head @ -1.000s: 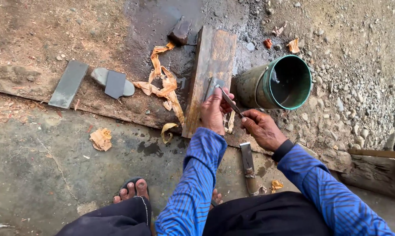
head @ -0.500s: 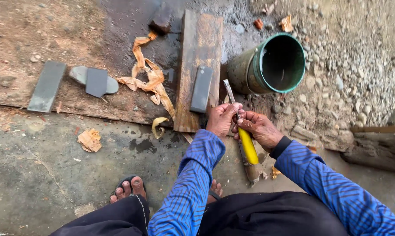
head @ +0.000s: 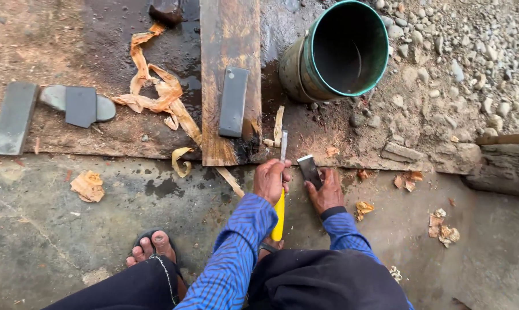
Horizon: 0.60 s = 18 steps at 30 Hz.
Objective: Sharpening various metal tools using a whetstone and water.
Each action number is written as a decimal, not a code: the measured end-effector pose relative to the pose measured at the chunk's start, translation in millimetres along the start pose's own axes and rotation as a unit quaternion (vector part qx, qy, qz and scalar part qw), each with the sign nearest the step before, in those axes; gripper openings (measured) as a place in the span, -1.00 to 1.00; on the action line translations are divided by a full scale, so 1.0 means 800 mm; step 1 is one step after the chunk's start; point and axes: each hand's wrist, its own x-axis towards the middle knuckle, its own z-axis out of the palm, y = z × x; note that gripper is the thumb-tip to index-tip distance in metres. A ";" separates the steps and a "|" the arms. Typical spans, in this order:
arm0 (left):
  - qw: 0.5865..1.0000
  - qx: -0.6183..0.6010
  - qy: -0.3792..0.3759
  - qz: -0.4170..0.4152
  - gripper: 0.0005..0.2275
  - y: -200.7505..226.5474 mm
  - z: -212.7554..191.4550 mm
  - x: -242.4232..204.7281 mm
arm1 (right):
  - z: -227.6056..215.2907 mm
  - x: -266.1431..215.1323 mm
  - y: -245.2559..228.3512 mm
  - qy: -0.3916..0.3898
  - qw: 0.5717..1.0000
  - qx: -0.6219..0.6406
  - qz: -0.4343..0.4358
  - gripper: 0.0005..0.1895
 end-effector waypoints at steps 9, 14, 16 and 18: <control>0.994 -0.100 0.016 0.026 -0.73 0.056 -0.014 -0.013 | 0.016 -0.017 0.021 -0.012 0.994 0.091 -0.058 -0.15; 0.989 -0.126 0.053 -0.062 -0.68 0.075 -0.025 -0.027 | -0.060 0.002 -0.104 -0.069 0.958 0.271 -0.057 -0.15; 0.987 -0.131 0.062 -0.067 -0.67 0.072 -0.031 -0.026 | -0.074 0.011 -0.150 -0.097 0.937 0.328 -0.076 -0.15; 0.990 -0.127 0.048 -0.039 -0.66 0.066 -0.033 -0.017 | -0.075 0.025 -0.180 -0.126 0.926 0.333 -0.123 -0.20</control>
